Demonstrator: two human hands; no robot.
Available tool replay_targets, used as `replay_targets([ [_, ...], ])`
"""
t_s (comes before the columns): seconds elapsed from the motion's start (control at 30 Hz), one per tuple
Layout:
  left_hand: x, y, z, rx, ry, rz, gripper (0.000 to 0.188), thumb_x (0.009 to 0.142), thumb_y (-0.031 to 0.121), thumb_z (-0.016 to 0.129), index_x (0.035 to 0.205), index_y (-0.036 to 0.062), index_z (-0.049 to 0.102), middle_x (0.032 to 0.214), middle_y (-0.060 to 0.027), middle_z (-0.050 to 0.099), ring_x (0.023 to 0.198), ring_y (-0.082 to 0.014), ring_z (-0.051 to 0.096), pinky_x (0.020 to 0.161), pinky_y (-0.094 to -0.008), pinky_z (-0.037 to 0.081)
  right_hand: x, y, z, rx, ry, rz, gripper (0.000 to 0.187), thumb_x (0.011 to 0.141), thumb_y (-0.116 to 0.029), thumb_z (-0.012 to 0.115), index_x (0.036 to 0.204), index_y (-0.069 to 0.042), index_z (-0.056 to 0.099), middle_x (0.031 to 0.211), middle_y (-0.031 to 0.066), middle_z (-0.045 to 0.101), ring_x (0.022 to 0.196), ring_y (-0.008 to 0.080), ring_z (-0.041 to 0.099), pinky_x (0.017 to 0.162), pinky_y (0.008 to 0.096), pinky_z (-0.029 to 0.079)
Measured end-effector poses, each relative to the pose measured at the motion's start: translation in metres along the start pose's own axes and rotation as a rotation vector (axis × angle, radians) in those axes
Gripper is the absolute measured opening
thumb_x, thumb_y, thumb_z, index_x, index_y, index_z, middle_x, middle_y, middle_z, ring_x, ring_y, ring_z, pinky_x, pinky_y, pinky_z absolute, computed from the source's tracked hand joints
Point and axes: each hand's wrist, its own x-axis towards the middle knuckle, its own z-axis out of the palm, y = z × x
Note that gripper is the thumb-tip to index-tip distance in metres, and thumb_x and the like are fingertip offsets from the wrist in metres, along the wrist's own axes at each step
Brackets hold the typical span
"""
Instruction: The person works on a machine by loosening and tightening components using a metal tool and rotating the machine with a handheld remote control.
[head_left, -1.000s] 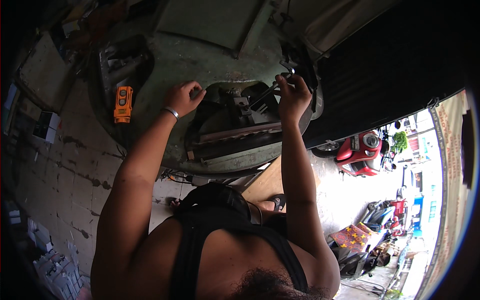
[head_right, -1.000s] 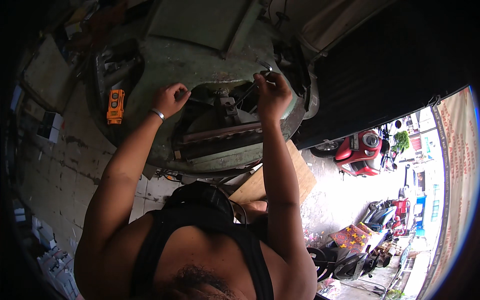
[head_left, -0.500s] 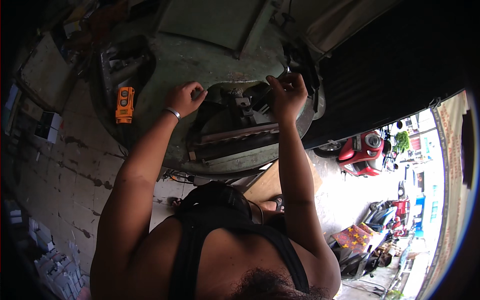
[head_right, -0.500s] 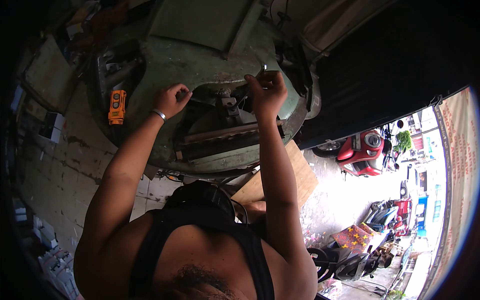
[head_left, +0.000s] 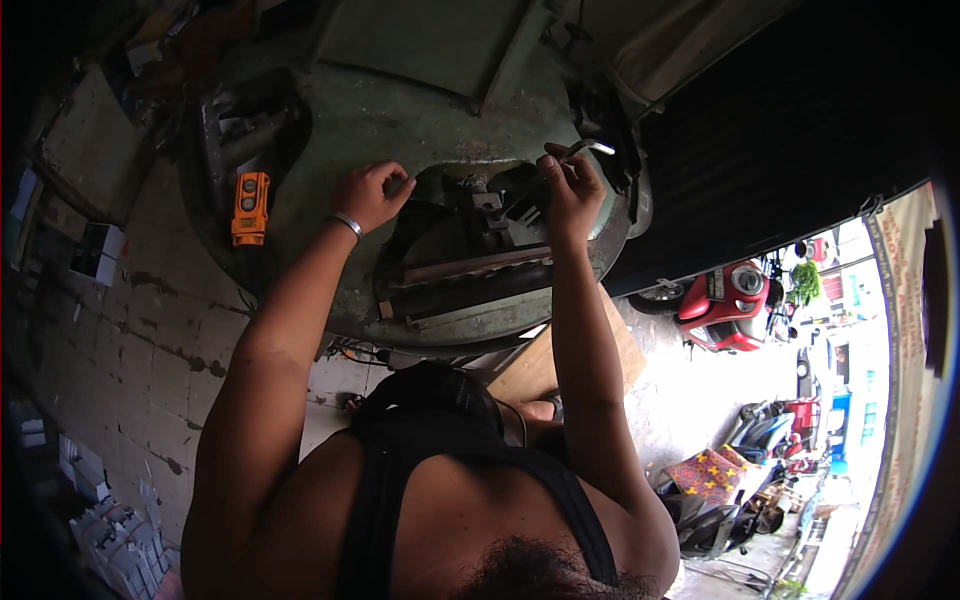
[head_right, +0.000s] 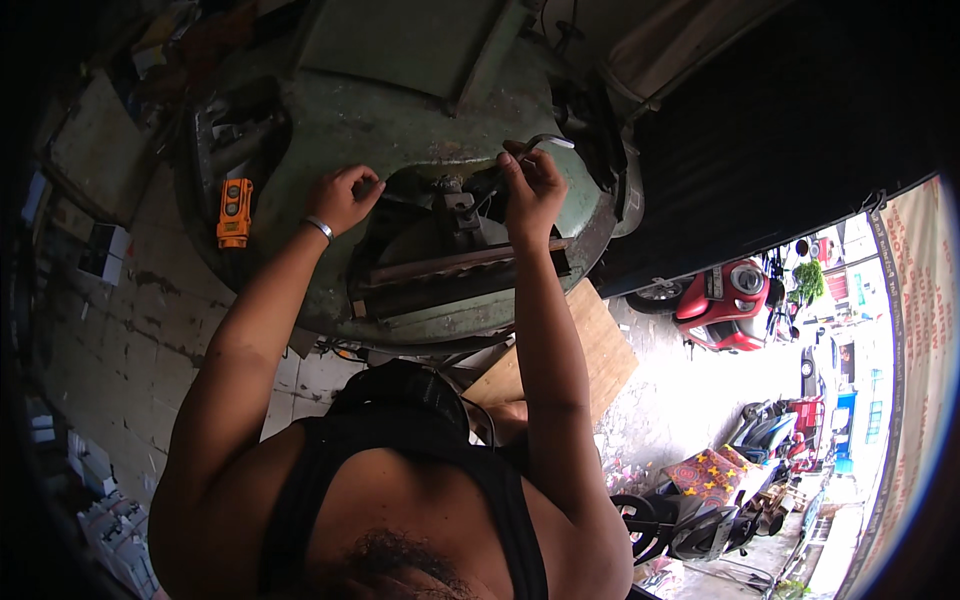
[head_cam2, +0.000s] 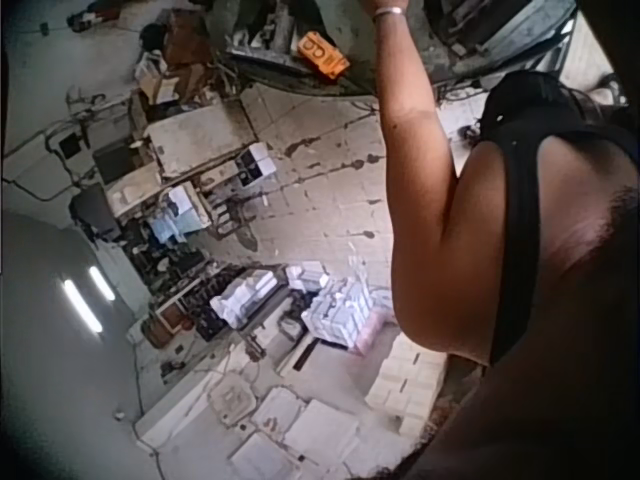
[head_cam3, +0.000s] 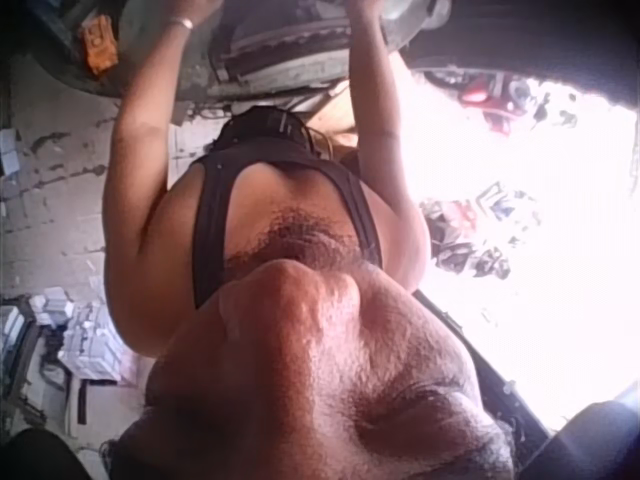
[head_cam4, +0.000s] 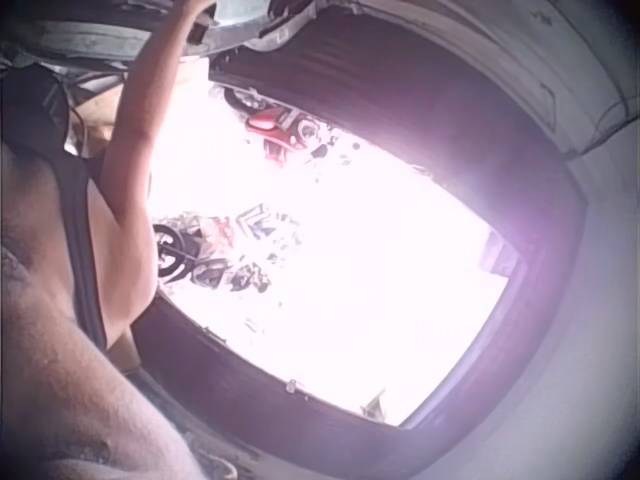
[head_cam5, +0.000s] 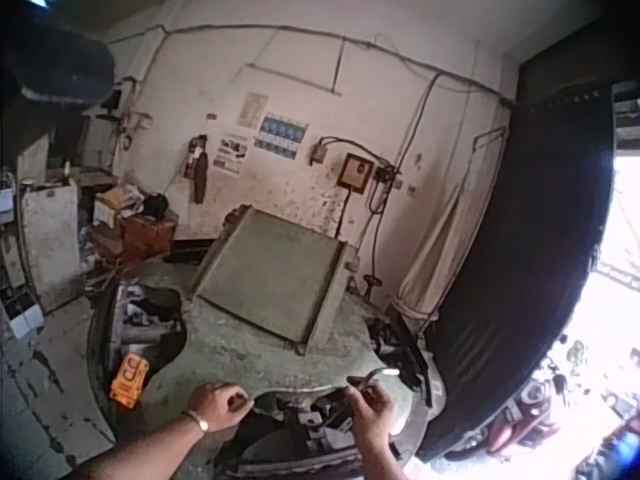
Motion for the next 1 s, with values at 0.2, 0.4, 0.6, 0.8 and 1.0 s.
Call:
replay_targets([
  [0.2, 0.0, 0.001, 0.0, 0.008, -0.006, -0.024, 0.022, 0.089, 0.036, 0.075, 0.088, 0.0143, 0.068, 0.079, -0.0057, 0.069, 0.071, -0.0274, 0.068, 0.063, -0.0396, 0.054, 0.001, -0.004, -0.002, -0.025, -0.028, -0.028, 0.017, 0.095, 0.0, 0.071, 0.111, 0.003, 0.065, 0.109, 0.0117, 0.075, 0.097, 0.0137, 0.068, 0.09, 0.026, 0.051],
  [0.4, 0.0, 0.005, -0.002, 0.03, -0.031, -0.03, 0.019, 0.089, 0.032, 0.076, 0.091, 0.0135, 0.07, 0.085, -0.0055, 0.073, 0.074, -0.0255, 0.07, 0.065, -0.0376, 0.055, -0.001, 0.007, -0.002, -0.132, -0.09, -0.118, 0.014, 0.102, -0.006, 0.063, 0.112, 0.003, 0.066, 0.104, 0.0083, 0.074, 0.098, 0.0142, 0.069, 0.092, 0.0276, 0.051],
  [0.6, -0.001, 0.001, 0.0, -0.007, 0.026, 0.007, 0.021, 0.088, 0.033, 0.076, 0.087, 0.0141, 0.068, 0.076, -0.0059, 0.067, 0.068, -0.0276, 0.067, 0.061, -0.0397, 0.053, -0.003, -0.006, 0.005, -0.024, -0.077, -0.054, 0.02, 0.097, -0.002, 0.069, 0.116, 0.002, 0.068, 0.107, 0.0075, 0.074, 0.097, 0.0107, 0.066, 0.091, 0.0265, 0.05],
  [0.8, 0.001, 0.006, -0.005, 0.045, -0.046, -0.026, 0.018, 0.088, 0.03, 0.076, 0.091, 0.0135, 0.07, 0.083, -0.0065, 0.071, 0.072, -0.0265, 0.069, 0.064, -0.0382, 0.054, -0.003, 0.001, -0.002, -0.235, -0.087, -0.106, 0.021, 0.097, -0.004, 0.068, 0.116, 0.004, 0.067, 0.109, 0.0097, 0.074, 0.099, 0.0124, 0.067, 0.092, 0.0287, 0.051],
  [1.0, 0.0, 0.003, -0.003, 0.013, -0.001, -0.003, 0.018, 0.087, 0.03, 0.077, 0.089, 0.0132, 0.07, 0.078, -0.0059, 0.068, 0.071, -0.0256, 0.068, 0.062, -0.0381, 0.052, 0.0, -0.004, 0.003, -0.291, -0.058, -0.056, 0.019, 0.095, 0.002, 0.067, 0.114, 0.003, 0.067, 0.103, 0.0091, 0.076, 0.098, 0.0125, 0.068, 0.089, 0.028, 0.053],
])
